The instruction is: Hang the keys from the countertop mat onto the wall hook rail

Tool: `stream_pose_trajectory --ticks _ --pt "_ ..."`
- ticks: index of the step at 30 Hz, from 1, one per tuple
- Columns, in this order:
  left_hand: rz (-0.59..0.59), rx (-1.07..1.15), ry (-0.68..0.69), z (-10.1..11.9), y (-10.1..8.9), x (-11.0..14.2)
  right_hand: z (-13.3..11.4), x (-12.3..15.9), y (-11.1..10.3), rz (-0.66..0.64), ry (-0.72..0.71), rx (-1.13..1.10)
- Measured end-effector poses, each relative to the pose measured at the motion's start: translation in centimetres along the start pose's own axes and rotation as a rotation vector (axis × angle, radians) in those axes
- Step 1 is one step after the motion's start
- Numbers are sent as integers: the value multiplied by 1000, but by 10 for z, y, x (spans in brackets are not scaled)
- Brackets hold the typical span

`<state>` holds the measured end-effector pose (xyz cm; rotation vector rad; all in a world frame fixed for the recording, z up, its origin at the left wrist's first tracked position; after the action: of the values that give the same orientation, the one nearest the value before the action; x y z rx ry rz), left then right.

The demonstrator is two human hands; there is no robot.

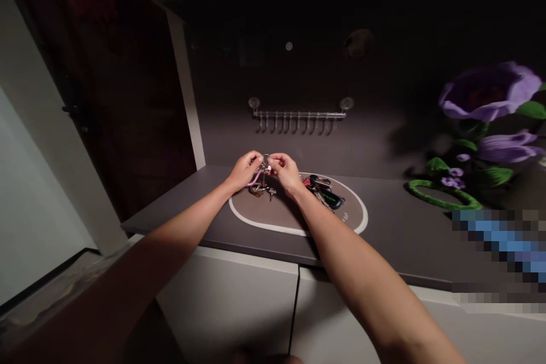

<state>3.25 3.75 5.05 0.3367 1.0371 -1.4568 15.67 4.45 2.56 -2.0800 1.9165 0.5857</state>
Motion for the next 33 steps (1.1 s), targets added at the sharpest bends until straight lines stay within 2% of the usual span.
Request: stream_pose_trajectory --ticks 4,13,16,22,26,33 --pt "72 18 -8 1 -6 -2 1 2 1 -27 35 19" --pt "103 73 4 5 -8 -1 -9 4 3 20 -73 133" --pt "116 26 -20 4 -8 0 -14 4 2 47 -104 159" --pt "161 -192 34 1 -14 4 -25 1 4 83 -167 210" --pt "208 -314 -15 -8 -22 6 -30 -14 5 151 -108 102" --pt "226 -505 -99 -19 -30 6 -37 -59 16 271 10 -5"
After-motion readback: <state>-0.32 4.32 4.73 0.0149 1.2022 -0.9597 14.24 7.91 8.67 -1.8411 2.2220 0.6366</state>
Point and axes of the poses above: each hand's wrist, its own x-axis away from the middle knuckle, its own y-axis out of the palm, z = x × y, the point moved 7 cm from there along -x, towards the middle knuckle, and after that the axes turned 3 degrees about x, right-handed, at the moved point
